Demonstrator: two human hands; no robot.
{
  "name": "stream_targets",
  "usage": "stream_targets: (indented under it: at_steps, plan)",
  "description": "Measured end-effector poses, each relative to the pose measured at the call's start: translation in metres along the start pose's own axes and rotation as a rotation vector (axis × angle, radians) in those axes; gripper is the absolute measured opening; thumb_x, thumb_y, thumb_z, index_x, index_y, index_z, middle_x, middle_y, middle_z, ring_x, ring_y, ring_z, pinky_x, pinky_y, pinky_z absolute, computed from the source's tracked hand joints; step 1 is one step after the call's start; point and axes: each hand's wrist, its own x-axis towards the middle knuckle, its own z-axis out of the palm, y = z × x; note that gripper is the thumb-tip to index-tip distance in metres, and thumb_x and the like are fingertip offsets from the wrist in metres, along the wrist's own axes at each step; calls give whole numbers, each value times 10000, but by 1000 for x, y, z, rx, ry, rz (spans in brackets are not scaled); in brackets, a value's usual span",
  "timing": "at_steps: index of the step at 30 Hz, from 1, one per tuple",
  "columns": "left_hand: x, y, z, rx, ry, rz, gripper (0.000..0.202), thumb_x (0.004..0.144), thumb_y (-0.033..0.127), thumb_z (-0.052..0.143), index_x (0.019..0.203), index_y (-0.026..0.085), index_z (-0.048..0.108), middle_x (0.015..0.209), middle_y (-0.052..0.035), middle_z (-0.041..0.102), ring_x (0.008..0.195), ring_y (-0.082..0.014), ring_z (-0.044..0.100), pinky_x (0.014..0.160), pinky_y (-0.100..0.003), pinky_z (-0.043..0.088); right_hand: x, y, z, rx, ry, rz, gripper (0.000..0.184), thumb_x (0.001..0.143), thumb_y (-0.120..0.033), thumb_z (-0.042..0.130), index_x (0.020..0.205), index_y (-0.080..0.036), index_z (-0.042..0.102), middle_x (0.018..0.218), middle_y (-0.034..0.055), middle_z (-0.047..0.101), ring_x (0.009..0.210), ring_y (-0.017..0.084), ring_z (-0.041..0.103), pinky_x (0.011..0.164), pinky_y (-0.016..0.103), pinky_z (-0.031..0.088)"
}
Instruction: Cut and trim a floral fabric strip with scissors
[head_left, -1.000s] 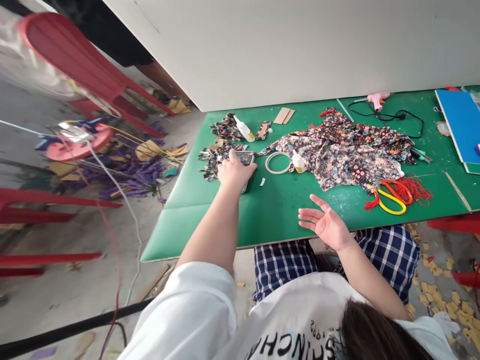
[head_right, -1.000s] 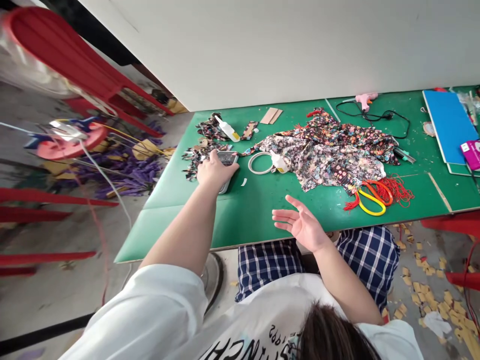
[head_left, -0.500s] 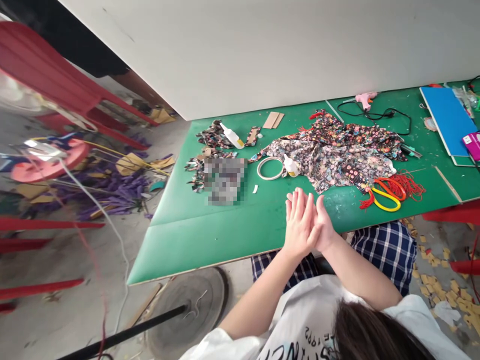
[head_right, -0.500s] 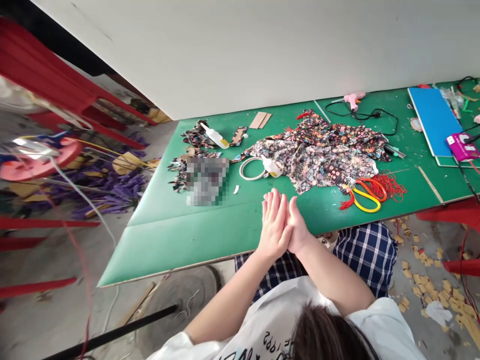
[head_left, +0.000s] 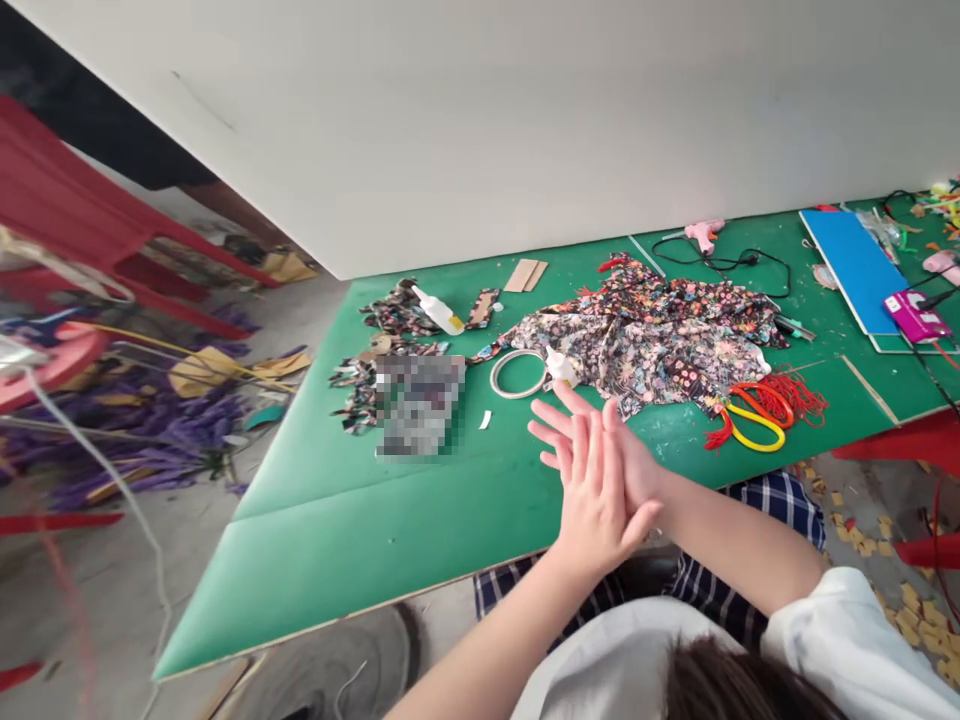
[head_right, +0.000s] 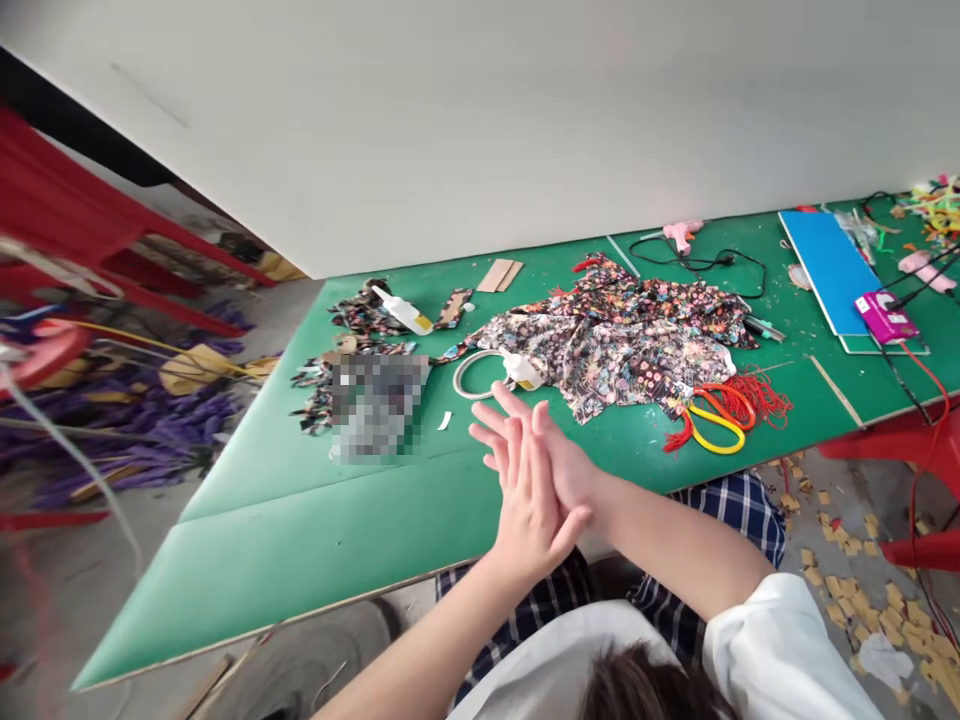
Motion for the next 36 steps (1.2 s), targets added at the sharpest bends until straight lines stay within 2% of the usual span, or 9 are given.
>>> stream_targets:
  at_steps: [2, 4, 8, 12, 17, 21, 29, 32, 36]
  plan:
    - [5, -16, -6, 75, 16, 127, 722, 918, 515, 424, 1513, 196, 168, 1575, -149, 162, 1465, -341, 73, 1190, -555, 60, -3, -20, -25, -66, -111, -11, 774, 779, -820, 272, 1394, -373, 417, 1369, 52, 559, 1267, 263, 517, 1015, 501, 418]
    - [13, -42, -16, 115, 72, 45, 630, 942, 382, 440, 1504, 214, 210, 1556, -155, 243, 1467, -315, 122, 1187, -534, 131, -8, -40, -59, -354, -141, -55, 679, 788, -729, 464, 1333, -326, 495, 1374, 58, 551, 1239, 226, 536, 1023, 416, 423]
    - [24, -87, -38, 108, 280, -238, 595, 894, 217, 531, 1451, 232, 323, 1398, -171, 480, 1323, -279, 454, 1049, -455, 435, -18, -55, -132, -1354, 511, 218, 395, 855, -535, 531, 1099, -238, 622, 1105, 81, 676, 1025, 233, 619, 846, 361, 466]
    - [30, -91, -41, 23, 364, -226, 475, 868, 144, 535, 1331, 229, 470, 1230, -125, 587, 1138, -236, 594, 892, -377, 543, -20, -33, -167, -1478, 569, 374, 287, 683, -416, 751, 786, -183, 620, 866, 120, 671, 915, 312, 614, 678, 349, 414]
    - [43, -64, -29, -64, 434, -38, 375, 826, 24, 517, 1139, 212, 597, 1038, -65, 661, 957, -163, 646, 848, -300, 541, -15, -17, -170, -1461, 574, 341, 236, 666, -285, 751, 675, -211, 527, 820, 72, 637, 887, 262, 579, 659, 306, 341]
    - [54, -49, -22, -174, 341, -21, 321, 839, 32, 500, 1088, 201, 613, 996, -55, 675, 908, -145, 648, 814, -268, 537, -17, -22, -172, -1319, 561, 272, 251, 683, -284, 701, 612, -223, 468, 645, -3, 552, 692, 182, 524, 607, 280, 312]
    - [87, -17, 4, -768, -256, -563, 408, 947, 430, 377, 1134, 170, 629, 1040, -86, 707, 983, -211, 649, 879, -330, 510, -24, -30, -157, -825, 522, 7, 434, 797, -675, 417, 851, -246, 438, 696, -34, 513, 536, 122, 491, 529, 283, 434]
    - [101, -6, 12, -992, -277, -561, 415, 919, 478, 439, 1124, 159, 607, 1106, -84, 675, 1045, -211, 611, 916, -312, 484, -18, -25, -132, -524, 458, -15, 407, 799, -658, 465, 872, -261, 409, 634, -66, 496, 382, 94, 417, 403, 270, 395]
    - [108, -1, 16, -1073, -153, -593, 423, 873, 568, 493, 790, 160, 569, 771, -25, 603, 767, -162, 562, 726, -281, 480, -13, -18, -106, -329, 379, -1, 429, 749, -652, 570, 875, -266, 431, 559, -85, 424, 337, 82, 367, 331, 240, 325]
